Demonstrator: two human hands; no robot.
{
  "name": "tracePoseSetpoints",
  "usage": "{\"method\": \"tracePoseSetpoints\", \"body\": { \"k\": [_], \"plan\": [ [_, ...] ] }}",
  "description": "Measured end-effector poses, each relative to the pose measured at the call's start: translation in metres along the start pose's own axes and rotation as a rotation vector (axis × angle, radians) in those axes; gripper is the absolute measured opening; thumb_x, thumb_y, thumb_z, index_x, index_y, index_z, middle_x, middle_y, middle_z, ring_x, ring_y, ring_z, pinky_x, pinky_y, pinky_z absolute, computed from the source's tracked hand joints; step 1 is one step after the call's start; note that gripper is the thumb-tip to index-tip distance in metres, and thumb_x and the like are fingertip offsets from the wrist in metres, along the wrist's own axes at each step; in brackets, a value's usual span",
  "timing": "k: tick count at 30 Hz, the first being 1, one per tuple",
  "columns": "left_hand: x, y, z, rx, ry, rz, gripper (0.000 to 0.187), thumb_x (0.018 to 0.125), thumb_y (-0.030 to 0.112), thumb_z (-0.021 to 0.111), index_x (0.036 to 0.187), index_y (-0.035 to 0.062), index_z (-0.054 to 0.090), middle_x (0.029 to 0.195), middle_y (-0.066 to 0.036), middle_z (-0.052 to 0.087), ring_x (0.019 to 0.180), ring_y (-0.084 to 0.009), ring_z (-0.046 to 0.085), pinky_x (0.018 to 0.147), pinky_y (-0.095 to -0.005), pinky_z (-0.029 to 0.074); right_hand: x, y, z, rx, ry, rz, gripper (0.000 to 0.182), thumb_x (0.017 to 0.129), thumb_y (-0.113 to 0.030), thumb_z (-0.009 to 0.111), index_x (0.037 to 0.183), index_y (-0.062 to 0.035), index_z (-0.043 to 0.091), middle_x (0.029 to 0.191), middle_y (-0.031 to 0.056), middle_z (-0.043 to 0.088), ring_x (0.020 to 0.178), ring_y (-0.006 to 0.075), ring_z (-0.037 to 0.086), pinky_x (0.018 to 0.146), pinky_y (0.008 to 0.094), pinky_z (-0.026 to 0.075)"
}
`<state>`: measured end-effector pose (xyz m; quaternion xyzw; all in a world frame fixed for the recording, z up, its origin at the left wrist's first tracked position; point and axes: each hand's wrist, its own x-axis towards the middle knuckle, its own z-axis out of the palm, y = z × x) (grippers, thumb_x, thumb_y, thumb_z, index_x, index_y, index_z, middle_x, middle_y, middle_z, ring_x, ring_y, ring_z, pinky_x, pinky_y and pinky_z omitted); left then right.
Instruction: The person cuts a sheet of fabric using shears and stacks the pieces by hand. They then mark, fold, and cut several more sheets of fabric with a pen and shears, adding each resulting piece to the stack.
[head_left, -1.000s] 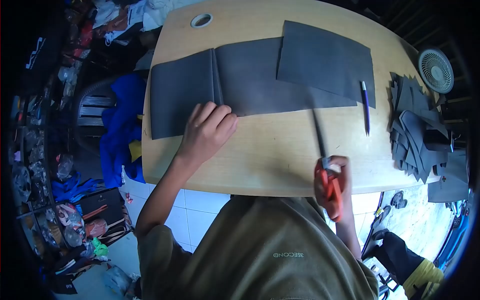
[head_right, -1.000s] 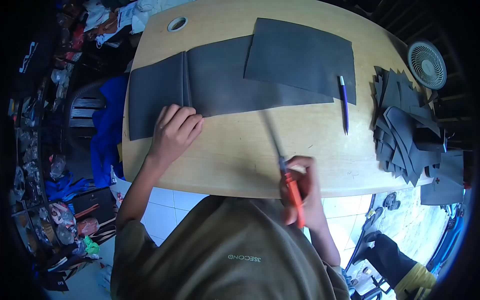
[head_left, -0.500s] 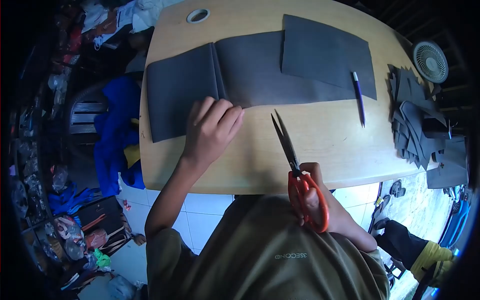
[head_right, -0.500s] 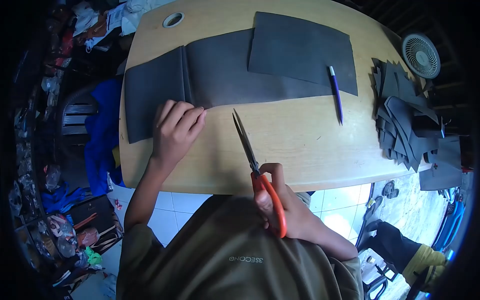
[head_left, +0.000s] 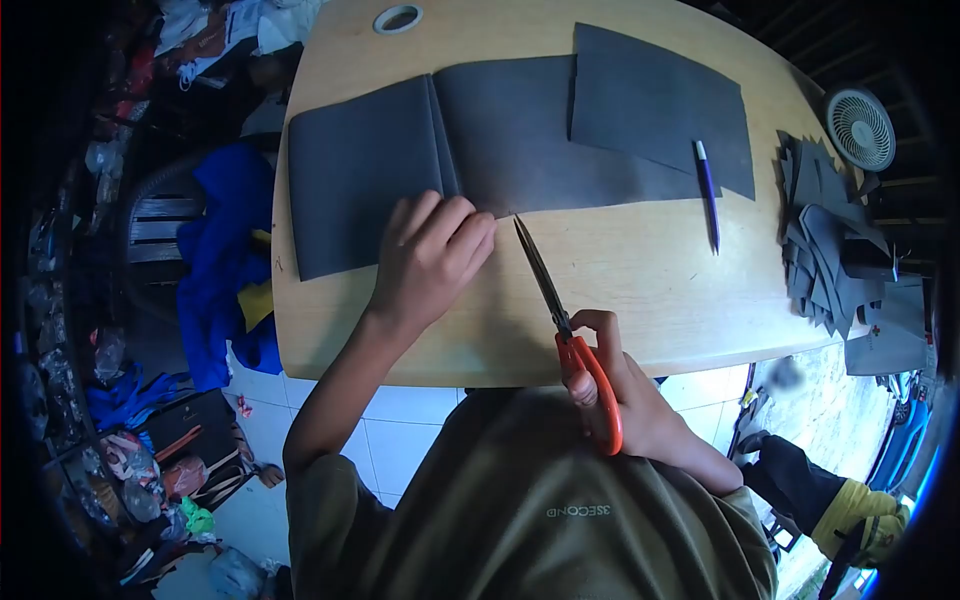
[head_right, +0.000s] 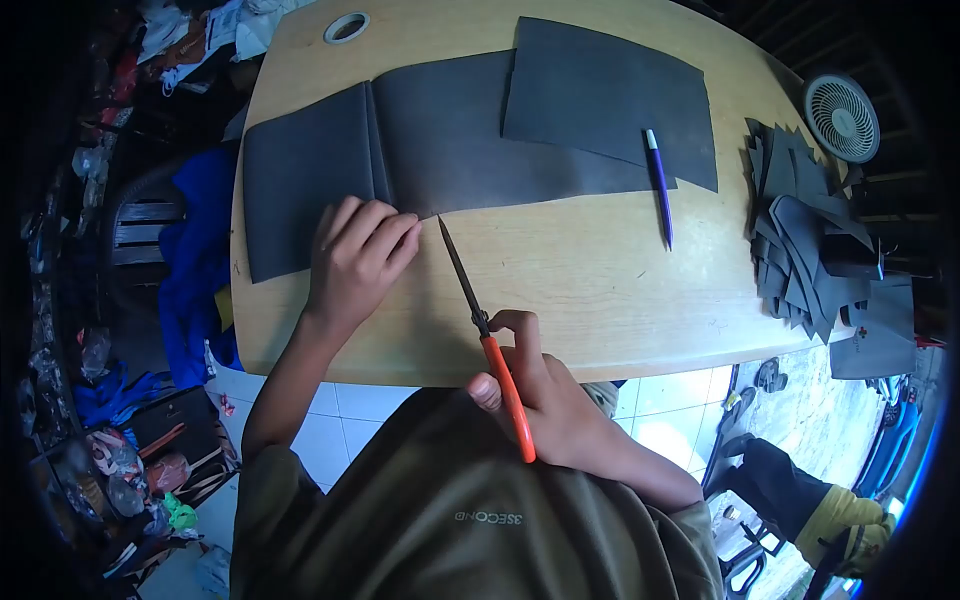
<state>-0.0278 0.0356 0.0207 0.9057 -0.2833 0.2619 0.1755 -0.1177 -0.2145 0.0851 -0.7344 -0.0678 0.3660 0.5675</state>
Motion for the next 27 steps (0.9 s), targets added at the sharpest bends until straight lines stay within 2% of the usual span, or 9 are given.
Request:
{"method": "tracePoseSetpoints", "body": {
  "k": [8, 14, 17, 20, 23, 25, 26, 27],
  "plan": [
    [0.000, 0.001, 0.003, 0.013, -0.007, 0.024, 0.014, 0.078, 0.004, 0.080, 0.088, 0.0063, 0.070, 0.082, -0.002, 0.061, 0.076, -0.0212, 0.058, 0.068, -0.0367, 0.046, -0.004, -0.002, 0.003, -0.017, 0.049, -0.002, 0.074, 0.104, -0.061, 0.047, 0.135, 0.0042, 0.027, 0.067, 0.0183, 0.054, 0.060, 0.0330, 0.054, 0.062, 0.0431, 0.043],
    [-0.001, 0.004, 0.000, 0.013, 0.011, 0.034, 0.013, 0.078, 0.004, 0.079, 0.087, 0.0061, 0.070, 0.082, -0.002, 0.061, 0.075, -0.0212, 0.058, 0.068, -0.0369, 0.045, -0.001, -0.007, 0.003, -0.055, 0.062, 0.008, 0.068, 0.105, -0.056, 0.049, 0.133, 0.0035, 0.030, 0.067, 0.0193, 0.055, 0.061, 0.0357, 0.056, 0.063, 0.0443, 0.043],
    [-0.002, 0.009, -0.004, -0.003, 0.016, 0.024, 0.014, 0.077, 0.002, 0.078, 0.087, 0.0065, 0.070, 0.081, -0.002, 0.061, 0.075, -0.0214, 0.059, 0.066, -0.0365, 0.045, -0.005, -0.006, 0.002, -0.045, 0.076, -0.007, 0.061, 0.106, -0.048, 0.053, 0.133, 0.0013, 0.030, 0.066, 0.0190, 0.055, 0.061, 0.0348, 0.055, 0.063, 0.0446, 0.044],
    [-0.004, 0.019, -0.007, -0.035, 0.014, -0.017, 0.011, 0.080, 0.002, 0.078, 0.086, 0.0060, 0.070, 0.080, -0.003, 0.061, 0.070, -0.0221, 0.058, 0.063, -0.0330, 0.045, -0.009, -0.012, 0.002, -0.020, 0.074, 0.103, 0.050, 0.108, -0.037, 0.054, 0.132, -0.0013, 0.029, 0.067, 0.0194, 0.057, 0.062, 0.0340, 0.058, 0.064, 0.0439, 0.045],
    [-0.014, 0.035, 0.001, -0.287, 0.014, -0.249, 0.009, 0.085, 0.004, 0.078, 0.088, 0.0050, 0.069, 0.078, -0.004, 0.059, 0.064, -0.0165, 0.056, 0.057, -0.0284, 0.043, -0.008, -0.008, 0.002, 0.005, 0.086, 0.091, 0.043, 0.108, -0.027, 0.055, 0.132, -0.0033, 0.029, 0.070, 0.0194, 0.060, 0.063, 0.0334, 0.060, 0.066, 0.0426, 0.047],
    [-0.016, 0.055, -0.014, -0.611, -0.103, -0.628, 0.007, 0.094, 0.007, 0.073, 0.095, 0.0030, 0.067, 0.077, -0.001, 0.059, 0.061, -0.0087, 0.053, 0.052, -0.0264, 0.039, -0.010, 0.002, 0.003, 0.000, 0.104, 0.048, 0.040, 0.108, -0.025, 0.054, 0.132, -0.0035, 0.029, 0.071, 0.0197, 0.061, 0.064, 0.0336, 0.061, 0.067, 0.0418, 0.047],
    [-0.033, 0.055, -0.005, -0.912, -0.162, -0.842, 0.018, 0.102, 0.016, 0.064, 0.112, 0.0013, 0.065, 0.084, 0.001, 0.059, 0.061, -0.0032, 0.049, 0.046, -0.0239, 0.034, -0.010, 0.005, 0.003, -0.002, 0.113, 0.026, 0.039, 0.108, -0.024, 0.053, 0.131, -0.0036, 0.029, 0.072, 0.0198, 0.062, 0.065, 0.0337, 0.062, 0.067, 0.0414, 0.047],
    [-0.030, 0.055, -0.013, -1.198, -0.217, -1.021, 0.023, 0.104, 0.019, 0.061, 0.118, 0.0008, 0.064, 0.087, 0.001, 0.058, 0.060, -0.0029, 0.048, 0.045, -0.0227, 0.033, -0.011, 0.003, 0.003, 0.006, 0.116, 0.054, 0.039, 0.108, -0.024, 0.054, 0.131, -0.0037, 0.029, 0.072, 0.0198, 0.062, 0.065, 0.0336, 0.062, 0.067, 0.0414, 0.047]
  ]
}}
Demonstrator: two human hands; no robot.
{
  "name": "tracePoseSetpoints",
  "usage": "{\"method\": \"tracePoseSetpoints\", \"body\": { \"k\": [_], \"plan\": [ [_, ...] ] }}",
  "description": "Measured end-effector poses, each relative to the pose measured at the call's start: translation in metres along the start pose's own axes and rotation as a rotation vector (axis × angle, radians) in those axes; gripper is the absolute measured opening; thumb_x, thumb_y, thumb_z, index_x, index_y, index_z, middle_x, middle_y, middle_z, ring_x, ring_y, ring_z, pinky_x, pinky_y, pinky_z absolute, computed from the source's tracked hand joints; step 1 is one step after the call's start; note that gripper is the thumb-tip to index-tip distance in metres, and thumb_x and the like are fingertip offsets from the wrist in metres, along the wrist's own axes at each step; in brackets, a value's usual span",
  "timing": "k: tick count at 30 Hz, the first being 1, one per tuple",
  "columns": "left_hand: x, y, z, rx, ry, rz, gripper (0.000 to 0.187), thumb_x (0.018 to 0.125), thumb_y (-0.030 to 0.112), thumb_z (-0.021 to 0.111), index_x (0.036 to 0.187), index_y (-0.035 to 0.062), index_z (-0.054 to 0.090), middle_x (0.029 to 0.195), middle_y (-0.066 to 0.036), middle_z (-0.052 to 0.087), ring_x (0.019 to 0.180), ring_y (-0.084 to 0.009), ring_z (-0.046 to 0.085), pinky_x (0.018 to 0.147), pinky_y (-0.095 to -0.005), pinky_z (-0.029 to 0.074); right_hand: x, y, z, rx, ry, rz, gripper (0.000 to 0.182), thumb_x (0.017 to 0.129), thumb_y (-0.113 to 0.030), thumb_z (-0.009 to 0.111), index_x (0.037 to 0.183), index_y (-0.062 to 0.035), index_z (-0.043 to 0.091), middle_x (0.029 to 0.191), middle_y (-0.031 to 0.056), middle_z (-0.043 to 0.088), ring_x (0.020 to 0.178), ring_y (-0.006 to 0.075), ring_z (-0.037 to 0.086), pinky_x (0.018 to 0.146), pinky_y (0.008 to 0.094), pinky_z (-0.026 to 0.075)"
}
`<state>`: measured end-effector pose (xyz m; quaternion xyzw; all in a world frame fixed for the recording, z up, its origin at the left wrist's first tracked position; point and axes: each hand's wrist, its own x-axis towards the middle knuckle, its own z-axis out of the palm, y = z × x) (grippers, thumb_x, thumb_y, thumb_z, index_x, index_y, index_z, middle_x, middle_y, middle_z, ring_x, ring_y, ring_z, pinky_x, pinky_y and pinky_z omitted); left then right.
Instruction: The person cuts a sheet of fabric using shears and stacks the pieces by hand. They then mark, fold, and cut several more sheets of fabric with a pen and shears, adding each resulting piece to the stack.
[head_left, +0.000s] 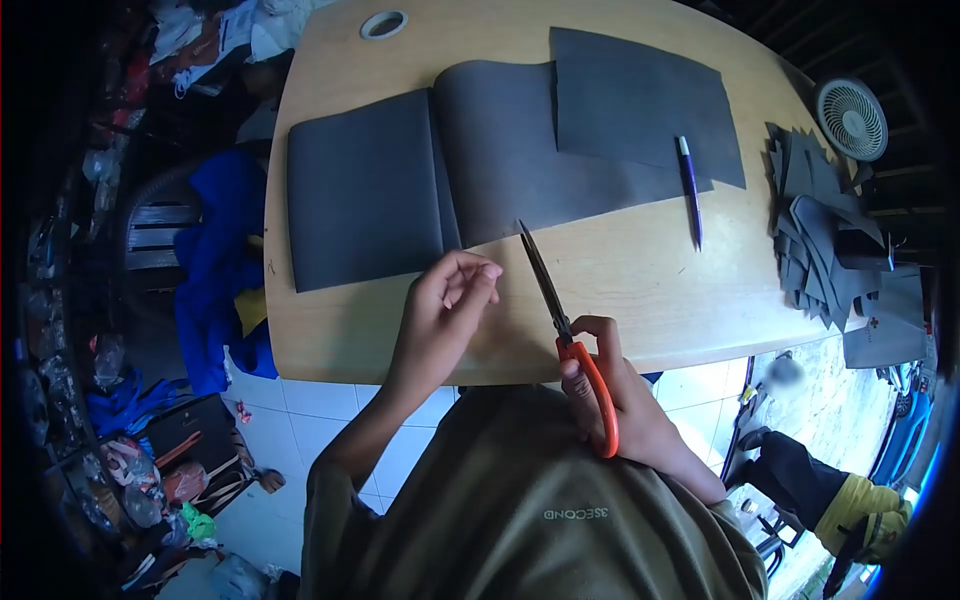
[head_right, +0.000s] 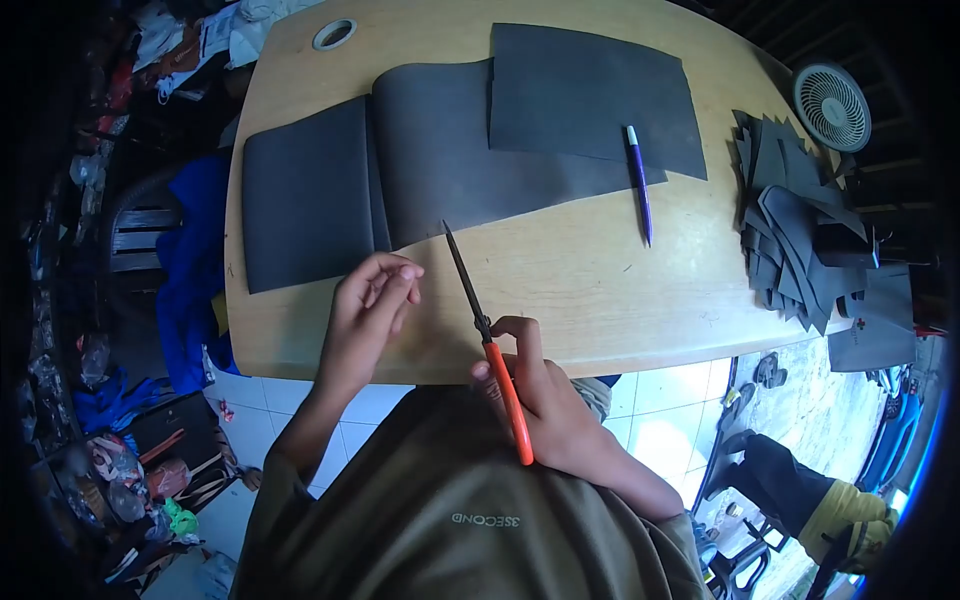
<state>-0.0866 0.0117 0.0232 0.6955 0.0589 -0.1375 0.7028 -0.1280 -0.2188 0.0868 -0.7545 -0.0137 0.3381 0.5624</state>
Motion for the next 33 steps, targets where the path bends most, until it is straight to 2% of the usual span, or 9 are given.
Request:
{"method": "tracePoseSetpoints", "body": {
  "k": [3, 11, 14, 18, 21, 22, 23, 27, 33],
  "plan": [
    [-0.005, 0.024, -0.002, -0.642, -0.167, -0.506, 0.043, 0.110, 0.029, 0.049, 0.137, -0.0032, 0.054, 0.098, -0.002, 0.057, 0.056, -0.0022, 0.042, 0.038, -0.0176, 0.028, 0.000, -0.005, 0.000, 0.018, -0.006, 0.041, 0.039, 0.108, -0.024, 0.054, 0.131, -0.0038, 0.030, 0.071, 0.0193, 0.060, 0.065, 0.0330, 0.062, 0.067, 0.0414, 0.047],
    [0.013, 0.009, 0.014, -1.203, 0.060, -0.463, 0.020, 0.104, 0.022, 0.063, 0.107, 0.0023, 0.067, 0.084, 0.000, 0.062, 0.056, -0.0045, 0.044, 0.040, -0.0177, 0.030, 0.002, 0.001, 0.003, 0.049, -0.019, 0.031, 0.043, 0.109, -0.031, 0.052, 0.132, -0.0029, 0.030, 0.067, 0.0162, 0.056, 0.062, 0.0294, 0.057, 0.065, 0.0400, 0.045],
    [0.011, 0.016, 0.023, -1.103, 0.139, -0.490, 0.028, 0.106, 0.020, 0.059, 0.122, -0.0029, 0.060, 0.089, -0.001, 0.062, 0.054, -0.0042, 0.045, 0.037, -0.0171, 0.031, 0.001, 0.007, -0.001, 0.042, -0.064, 0.008, 0.052, 0.108, -0.040, 0.052, 0.133, -0.0023, 0.029, 0.069, 0.0165, 0.057, 0.062, 0.0292, 0.058, 0.067, 0.0395, 0.046],
    [-0.011, 0.051, 0.016, -0.491, -0.224, -0.409, 0.027, 0.104, 0.024, 0.061, 0.117, 0.0011, 0.066, 0.082, -0.002, 0.063, 0.054, -0.0047, 0.050, 0.040, -0.0206, 0.031, -0.006, 0.017, -0.020, 0.130, -0.152, -0.058, 0.064, 0.105, -0.048, 0.054, 0.138, -0.0019, 0.025, 0.077, 0.0124, 0.058, 0.061, 0.0234, 0.059, 0.062, 0.0341, 0.049],
    [0.002, 0.048, -0.003, 0.500, 0.160, 0.494, 0.019, 0.105, 0.013, 0.056, 0.115, 0.0023, 0.069, 0.077, -0.006, 0.068, 0.056, -0.0054, 0.057, 0.051, -0.0226, 0.044, -0.020, 0.026, -0.052, 0.320, -0.319, 0.039, 0.068, 0.103, -0.043, 0.058, 0.142, -0.0025, 0.020, 0.081, 0.0073, 0.056, 0.059, 0.0155, 0.060, 0.055, 0.0278, 0.050],
    [0.012, 0.057, -0.014, 0.750, 0.255, 0.509, 0.018, 0.102, 0.009, 0.059, 0.114, 0.0033, 0.071, 0.084, -0.008, 0.071, 0.069, -0.0090, 0.066, 0.057, -0.0240, 0.048, -0.024, 0.041, -0.062, 0.369, -0.345, -0.010, 0.071, 0.100, -0.044, 0.063, 0.139, -0.0029, 0.021, 0.080, 0.0083, 0.057, 0.058, 0.0156, 0.061, 0.053, 0.0280, 0.053],
    [0.025, 0.062, -0.024, 0.891, 0.217, 0.517, 0.029, 0.102, 0.020, 0.062, 0.128, 0.0083, 0.068, 0.112, -0.013, 0.072, 0.110, -0.0222, 0.069, 0.083, -0.0344, 0.054, -0.026, 0.047, -0.066, 0.346, -0.303, 0.005, 0.081, 0.095, -0.057, 0.063, 0.138, -0.0036, 0.020, 0.079, 0.0085, 0.057, 0.059, 0.0159, 0.062, 0.053, 0.0284, 0.055],
    [0.058, 0.031, -0.045, 1.447, 0.197, 0.558, 0.060, 0.100, 0.051, 0.059, 0.150, 0.0183, 0.052, 0.154, -0.011, 0.045, 0.153, -0.0355, 0.025, 0.116, -0.0702, 0.022, -0.025, 0.099, -0.084, 0.363, -0.176, -0.228, 0.128, 0.059, -0.103, 0.040, 0.138, -0.0056, 0.014, 0.079, 0.0124, 0.060, 0.065, 0.0201, 0.069, 0.056, 0.0337, 0.064],
    [0.053, 0.038, -0.053, 1.572, 0.129, 0.395, 0.063, 0.094, 0.047, 0.066, 0.148, 0.0166, 0.054, 0.159, -0.012, 0.039, 0.156, -0.0346, 0.022, 0.119, -0.0718, 0.014, 0.015, 0.020, -0.111, 0.321, 0.081, -0.398, 0.078, 0.097, -0.076, 0.040, 0.138, -0.0101, 0.033, 0.085, 0.0150, 0.065, 0.066, 0.0251, 0.069, 0.060, 0.0323, 0.055]
  ]
}}
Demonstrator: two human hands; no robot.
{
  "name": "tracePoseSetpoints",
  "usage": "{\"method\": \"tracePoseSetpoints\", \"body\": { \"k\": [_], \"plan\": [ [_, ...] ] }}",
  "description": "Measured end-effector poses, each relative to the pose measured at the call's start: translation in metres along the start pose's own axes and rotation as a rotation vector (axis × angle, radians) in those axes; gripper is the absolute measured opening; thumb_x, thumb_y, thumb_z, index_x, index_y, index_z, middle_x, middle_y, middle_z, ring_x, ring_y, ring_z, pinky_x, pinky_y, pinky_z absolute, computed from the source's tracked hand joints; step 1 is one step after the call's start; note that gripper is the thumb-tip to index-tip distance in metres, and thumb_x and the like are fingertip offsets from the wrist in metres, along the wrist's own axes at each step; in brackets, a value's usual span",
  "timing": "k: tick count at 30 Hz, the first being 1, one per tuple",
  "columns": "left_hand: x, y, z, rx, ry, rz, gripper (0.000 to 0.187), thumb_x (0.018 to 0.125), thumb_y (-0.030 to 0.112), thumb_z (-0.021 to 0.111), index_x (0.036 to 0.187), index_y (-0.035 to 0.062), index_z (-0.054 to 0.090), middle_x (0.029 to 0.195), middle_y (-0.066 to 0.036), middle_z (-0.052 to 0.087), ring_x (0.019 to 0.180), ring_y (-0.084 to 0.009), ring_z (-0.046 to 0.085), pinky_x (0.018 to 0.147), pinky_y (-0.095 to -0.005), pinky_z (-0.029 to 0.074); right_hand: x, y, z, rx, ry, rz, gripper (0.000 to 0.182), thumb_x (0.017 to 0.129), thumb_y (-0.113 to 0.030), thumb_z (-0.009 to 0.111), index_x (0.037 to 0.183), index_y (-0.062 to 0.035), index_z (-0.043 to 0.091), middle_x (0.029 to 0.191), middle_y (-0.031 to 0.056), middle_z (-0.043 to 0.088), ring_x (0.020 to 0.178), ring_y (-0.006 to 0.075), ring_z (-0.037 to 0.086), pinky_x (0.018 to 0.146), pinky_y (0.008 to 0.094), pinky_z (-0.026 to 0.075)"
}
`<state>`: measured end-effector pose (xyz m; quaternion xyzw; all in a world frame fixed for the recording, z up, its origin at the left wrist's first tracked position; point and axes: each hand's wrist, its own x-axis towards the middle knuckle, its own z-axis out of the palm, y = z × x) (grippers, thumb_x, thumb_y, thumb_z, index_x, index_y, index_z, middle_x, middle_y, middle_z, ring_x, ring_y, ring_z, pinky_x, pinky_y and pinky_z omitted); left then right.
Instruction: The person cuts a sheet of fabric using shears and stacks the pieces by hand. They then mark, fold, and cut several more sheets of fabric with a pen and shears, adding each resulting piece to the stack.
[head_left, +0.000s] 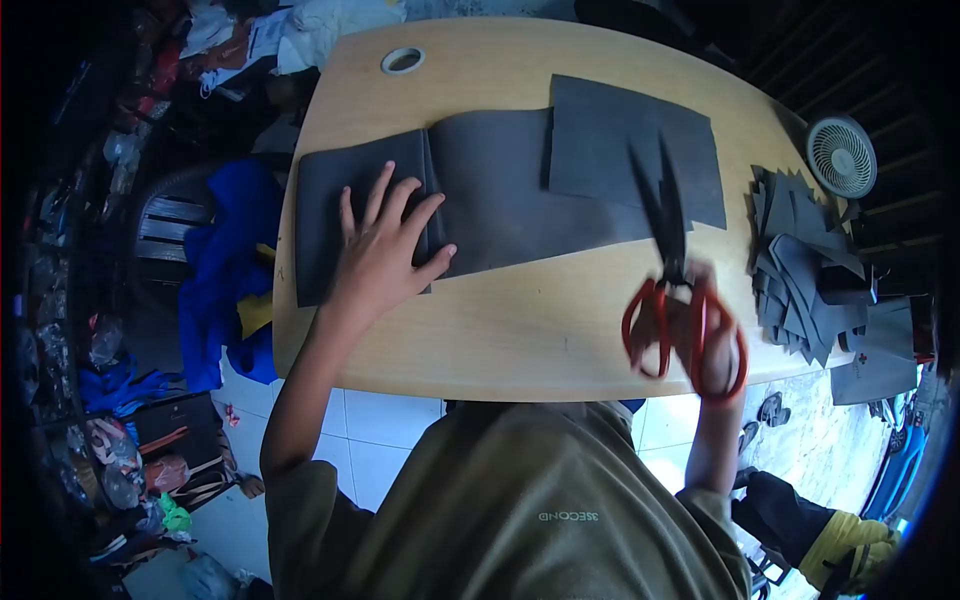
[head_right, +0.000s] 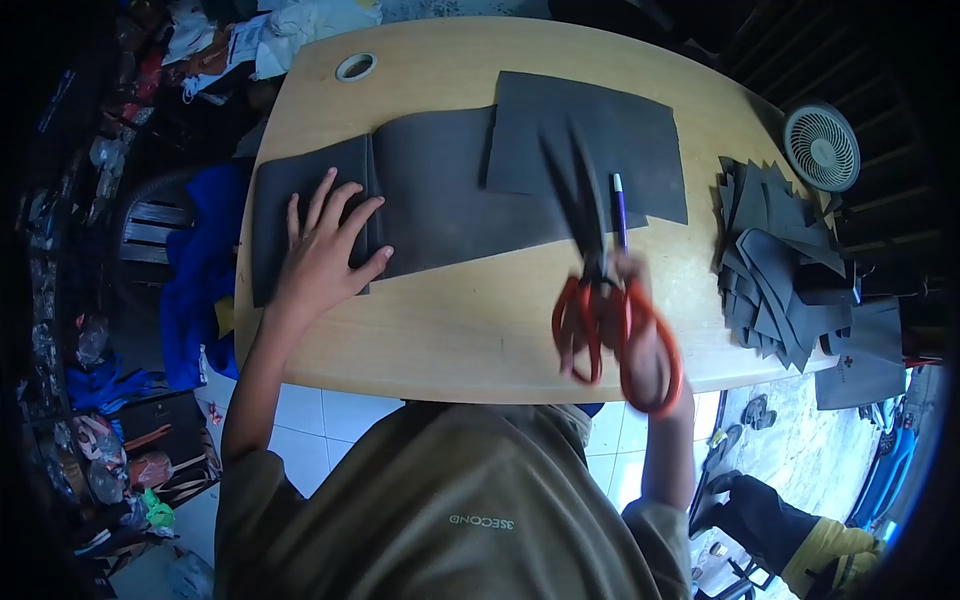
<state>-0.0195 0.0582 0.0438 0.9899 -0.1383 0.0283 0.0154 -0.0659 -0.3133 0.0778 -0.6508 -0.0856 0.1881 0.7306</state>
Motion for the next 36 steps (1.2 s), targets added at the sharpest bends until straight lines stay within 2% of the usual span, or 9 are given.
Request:
{"method": "tracePoseSetpoints", "body": {
  "k": [3, 5, 6, 10, 14, 22, 28, 31, 36],
  "plan": [
    [0.003, 0.000, -0.009, -0.009, 0.001, 0.045, 0.066, 0.093, 0.043, 0.068, 0.150, 0.0155, 0.052, 0.163, -0.012, 0.034, 0.157, -0.0344, 0.019, 0.120, -0.0708, 0.014, 0.077, -0.030, 0.004, 0.041, 0.085, -0.156, 0.047, 0.107, -0.048, 0.051, 0.133, -0.0096, 0.043, 0.081, 0.0105, 0.064, 0.061, 0.0224, 0.065, 0.058, 0.0333, 0.052],
    [0.008, -0.001, -0.007, -0.035, 0.033, 0.101, 0.067, 0.092, 0.042, 0.068, 0.151, 0.0152, 0.050, 0.165, -0.011, 0.032, 0.158, -0.0340, 0.017, 0.120, -0.0711, 0.014, 0.139, -0.032, -0.013, -0.323, 0.140, -0.192, 0.041, 0.104, -0.036, 0.060, 0.130, -0.0084, 0.045, 0.077, 0.0086, 0.061, 0.059, 0.0205, 0.063, 0.059, 0.0352, 0.051],
    [0.012, -0.001, -0.004, -0.058, 0.046, 0.129, 0.067, 0.093, 0.042, 0.068, 0.151, 0.0154, 0.049, 0.166, -0.010, 0.030, 0.158, -0.0337, 0.016, 0.119, -0.0714, 0.015, 0.164, -0.031, -0.016, -0.554, 0.231, -0.250, 0.038, 0.102, -0.030, 0.062, 0.129, -0.0082, 0.046, 0.077, 0.0099, 0.063, 0.062, 0.0246, 0.065, 0.061, 0.0388, 0.052],
    [0.020, 0.001, 0.014, -0.076, 0.011, 0.154, 0.070, 0.094, 0.044, 0.065, 0.154, 0.0165, 0.045, 0.169, -0.009, 0.028, 0.158, -0.0327, 0.018, 0.118, -0.0733, 0.015, 0.253, 0.006, -0.049, -1.291, 0.365, -0.523, 0.039, 0.093, -0.016, 0.066, 0.128, -0.0082, 0.050, 0.087, 0.0181, 0.069, 0.081, 0.0389, 0.070, 0.075, 0.0483, 0.055],
    [0.020, -0.002, 0.012, -0.091, -0.004, 0.164, 0.073, 0.093, 0.047, 0.065, 0.155, 0.0157, 0.043, 0.167, -0.009, 0.030, 0.157, -0.0328, 0.020, 0.117, -0.0758, 0.015, 0.265, 0.018, -0.045, -1.414, 0.282, -0.543, 0.046, 0.085, -0.008, 0.066, 0.129, -0.0088, 0.054, 0.108, 0.0225, 0.068, 0.103, 0.0423, 0.066, 0.086, 0.0498, 0.054],
    [0.022, -0.002, 0.015, -0.143, -0.009, 0.157, 0.074, 0.090, 0.044, 0.068, 0.155, 0.0163, 0.044, 0.168, -0.007, 0.029, 0.158, -0.0319, 0.018, 0.119, -0.0731, 0.012, 0.234, 0.014, -0.017, -1.292, 0.075, -0.679, 0.047, 0.084, -0.008, 0.071, 0.129, -0.0066, 0.055, 0.107, 0.0206, 0.065, 0.106, 0.0411, 0.063, 0.093, 0.0476, 0.052],
    [0.017, -0.001, 0.007, -0.149, -0.007, 0.155, 0.069, 0.090, 0.043, 0.069, 0.151, 0.0148, 0.050, 0.166, -0.008, 0.032, 0.158, -0.0323, 0.018, 0.120, -0.0723, 0.012, 0.234, 0.001, -0.030, -1.306, 0.161, -0.729, 0.047, 0.083, -0.006, 0.071, 0.128, -0.0097, 0.057, 0.107, 0.0196, 0.066, 0.101, 0.0415, 0.065, 0.085, 0.0486, 0.053],
    [0.015, -0.002, 0.008, -0.164, 0.017, 0.166, 0.066, 0.091, 0.044, 0.068, 0.148, 0.0134, 0.053, 0.163, -0.009, 0.035, 0.157, -0.0330, 0.020, 0.119, -0.0727, 0.013, 0.253, -0.010, -0.050, -1.314, 0.168, -0.603, 0.049, 0.082, -0.005, 0.071, 0.129, -0.0110, 0.056, 0.104, 0.0202, 0.067, 0.092, 0.0438, 0.067, 0.079, 0.0505, 0.053],
    [0.021, -0.004, 0.010, -0.156, 0.065, 0.159, 0.060, 0.095, 0.043, 0.065, 0.146, 0.0133, 0.056, 0.161, -0.008, 0.040, 0.157, -0.0323, 0.021, 0.120, -0.0714, 0.013, 0.294, -0.013, -0.089, -1.239, 0.069, -0.497, 0.037, 0.095, -0.025, 0.069, 0.126, -0.0108, 0.056, 0.098, 0.0229, 0.072, 0.096, 0.0444, 0.069, 0.081, 0.0486, 0.054]
  ]
}}
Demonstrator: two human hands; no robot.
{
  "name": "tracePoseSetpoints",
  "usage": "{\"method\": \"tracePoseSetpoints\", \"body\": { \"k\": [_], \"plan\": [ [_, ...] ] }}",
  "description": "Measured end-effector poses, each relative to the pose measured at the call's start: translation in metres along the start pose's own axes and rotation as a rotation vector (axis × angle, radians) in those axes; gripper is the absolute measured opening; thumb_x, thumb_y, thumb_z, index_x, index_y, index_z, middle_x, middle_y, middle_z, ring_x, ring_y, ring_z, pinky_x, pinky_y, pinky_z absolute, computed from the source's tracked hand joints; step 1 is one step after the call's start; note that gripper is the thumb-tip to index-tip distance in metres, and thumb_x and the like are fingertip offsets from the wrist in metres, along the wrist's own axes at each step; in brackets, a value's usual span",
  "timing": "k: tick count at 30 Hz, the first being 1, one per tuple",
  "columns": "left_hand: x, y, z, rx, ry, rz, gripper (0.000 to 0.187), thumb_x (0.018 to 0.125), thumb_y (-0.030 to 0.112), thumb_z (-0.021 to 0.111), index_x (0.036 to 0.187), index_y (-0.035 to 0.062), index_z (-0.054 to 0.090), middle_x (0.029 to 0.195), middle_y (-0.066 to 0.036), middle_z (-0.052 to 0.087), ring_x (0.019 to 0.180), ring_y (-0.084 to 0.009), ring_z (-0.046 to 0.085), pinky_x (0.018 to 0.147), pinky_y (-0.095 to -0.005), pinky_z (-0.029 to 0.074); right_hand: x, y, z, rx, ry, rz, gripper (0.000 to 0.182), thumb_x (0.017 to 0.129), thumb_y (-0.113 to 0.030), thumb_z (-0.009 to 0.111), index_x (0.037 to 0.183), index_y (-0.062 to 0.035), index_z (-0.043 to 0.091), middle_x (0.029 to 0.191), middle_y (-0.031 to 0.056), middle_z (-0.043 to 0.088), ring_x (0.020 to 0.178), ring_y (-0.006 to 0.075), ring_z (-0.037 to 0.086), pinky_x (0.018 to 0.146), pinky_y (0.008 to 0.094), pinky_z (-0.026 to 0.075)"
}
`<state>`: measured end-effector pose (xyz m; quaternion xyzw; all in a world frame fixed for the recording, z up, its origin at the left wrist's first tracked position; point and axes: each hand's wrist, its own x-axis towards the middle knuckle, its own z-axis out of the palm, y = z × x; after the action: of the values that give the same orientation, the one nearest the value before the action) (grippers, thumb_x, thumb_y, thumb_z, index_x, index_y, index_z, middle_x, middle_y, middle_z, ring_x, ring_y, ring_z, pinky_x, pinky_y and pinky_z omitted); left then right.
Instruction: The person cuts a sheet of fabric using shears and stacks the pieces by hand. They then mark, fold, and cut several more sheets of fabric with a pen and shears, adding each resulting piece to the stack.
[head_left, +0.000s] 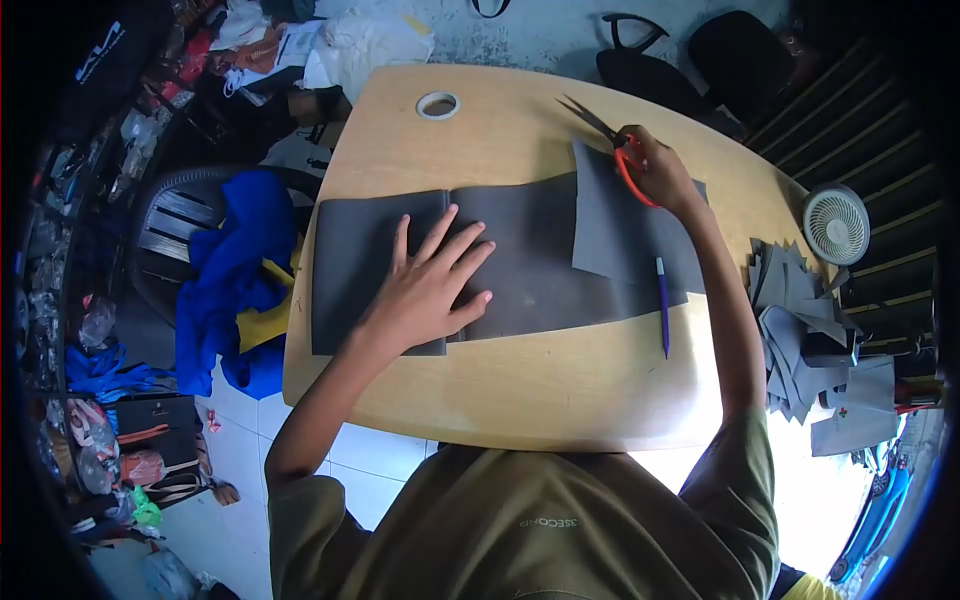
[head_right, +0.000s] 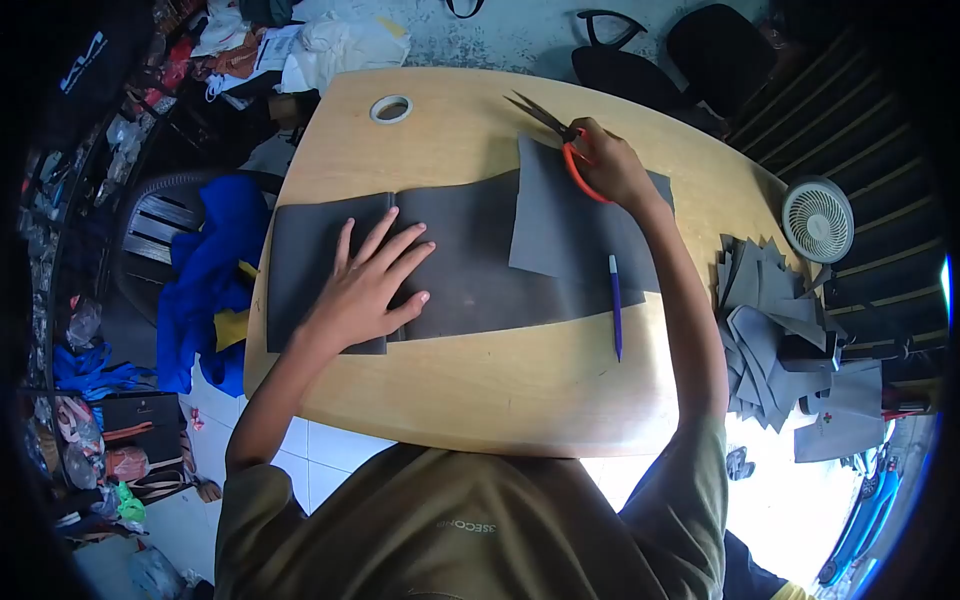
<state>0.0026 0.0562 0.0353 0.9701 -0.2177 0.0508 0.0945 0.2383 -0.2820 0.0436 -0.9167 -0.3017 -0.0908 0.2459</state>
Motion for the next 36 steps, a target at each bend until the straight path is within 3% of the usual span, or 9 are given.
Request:
{"method": "tracePoseSetpoints", "body": {
  "k": [6, 9, 15, 18, 26, 29, 32, 36],
  "plan": [
    [0.011, 0.003, -0.004, -0.004, 0.044, 0.036, 0.059, 0.096, 0.046, 0.065, 0.145, 0.0139, 0.057, 0.159, -0.008, 0.044, 0.156, -0.0320, 0.022, 0.120, -0.0710, 0.014, 0.007, 0.018, -0.006, 0.000, -0.133, 0.058, 0.034, 0.099, -0.023, 0.065, 0.128, -0.0116, 0.053, 0.099, 0.0227, 0.071, 0.094, 0.0434, 0.070, 0.081, 0.0486, 0.053],
    [0.020, 0.017, -0.004, -0.014, 0.002, 0.100, 0.059, 0.096, 0.047, 0.064, 0.145, 0.0143, 0.057, 0.159, -0.008, 0.043, 0.156, -0.0316, 0.023, 0.120, -0.0713, 0.014, 0.005, 0.021, -0.007, -0.002, -0.117, -0.008, 0.033, 0.101, -0.023, 0.064, 0.130, -0.0112, 0.051, 0.095, 0.0215, 0.070, 0.088, 0.0415, 0.069, 0.081, 0.0464, 0.052],
    [0.029, 0.032, 0.018, -0.025, -0.035, 0.177, 0.060, 0.098, 0.050, 0.061, 0.148, 0.0164, 0.055, 0.161, -0.006, 0.041, 0.155, -0.0291, 0.025, 0.119, -0.0735, 0.013, 0.008, 0.025, -0.030, 0.197, -0.296, 0.100, 0.037, 0.100, -0.007, 0.058, 0.136, -0.0112, 0.048, 0.083, 0.0102, 0.063, 0.080, 0.0168, 0.063, 0.075, 0.0328, 0.050],
    [0.031, 0.033, 0.020, -0.039, -0.030, 0.184, 0.061, 0.098, 0.050, 0.060, 0.149, 0.0157, 0.054, 0.162, -0.006, 0.040, 0.155, -0.0294, 0.027, 0.119, -0.0735, 0.012, 0.009, 0.019, -0.044, 0.457, -0.375, 0.123, 0.047, 0.098, -0.001, 0.058, 0.142, -0.0108, 0.044, 0.089, 0.0040, 0.061, 0.083, 0.0107, 0.061, 0.074, 0.0281, 0.049],
    [0.034, 0.034, 0.028, -0.056, 0.018, 0.185, 0.063, 0.098, 0.049, 0.060, 0.149, 0.0118, 0.054, 0.161, -0.009, 0.040, 0.153, -0.0300, 0.030, 0.120, -0.0716, 0.014, 0.030, -0.013, -0.044, 0.556, -0.485, 0.082, 0.059, 0.093, 0.003, 0.064, 0.144, -0.0129, 0.040, 0.091, -0.0004, 0.057, 0.084, 0.0086, 0.059, 0.075, 0.0252, 0.048],
    [0.034, 0.037, 0.019, -0.052, 0.081, 0.171, 0.056, 0.098, 0.041, 0.063, 0.143, 0.0070, 0.057, 0.153, -0.015, 0.044, 0.146, -0.0312, 0.039, 0.119, -0.0613, 0.029, 0.036, -0.014, -0.029, 0.527, -0.520, 0.069, 0.061, 0.090, 0.004, 0.067, 0.143, -0.0119, 0.042, 0.094, 0.0008, 0.057, 0.085, 0.0094, 0.059, 0.077, 0.0261, 0.050],
    [0.038, 0.030, 0.014, -0.279, 0.110, 0.113, 0.043, 0.099, 0.020, 0.061, 0.138, 0.0017, 0.056, 0.141, -0.018, 0.049, 0.132, -0.0342, 0.052, 0.109, -0.0493, 0.045, 0.036, -0.038, -0.022, 0.481, -0.534, 0.095, 0.057, 0.089, 0.004, 0.067, 0.140, -0.0093, 0.046, 0.094, 0.0025, 0.059, 0.083, 0.0105, 0.058, 0.077, 0.0279, 0.051],
    [0.036, 0.014, 0.020, -0.508, 0.221, 0.041, 0.043, 0.095, -0.007, 0.049, 0.137, -0.0023, 0.047, 0.133, -0.021, 0.050, 0.118, -0.0397, 0.061, 0.100, -0.0436, 0.051, 0.037, -0.048, -0.008, 0.419, -0.559, 0.058, 0.055, 0.091, 0.002, 0.066, 0.141, -0.0085, 0.046, 0.093, 0.0037, 0.061, 0.080, 0.0112, 0.059, 0.075, 0.0279, 0.051]
  ]
}}
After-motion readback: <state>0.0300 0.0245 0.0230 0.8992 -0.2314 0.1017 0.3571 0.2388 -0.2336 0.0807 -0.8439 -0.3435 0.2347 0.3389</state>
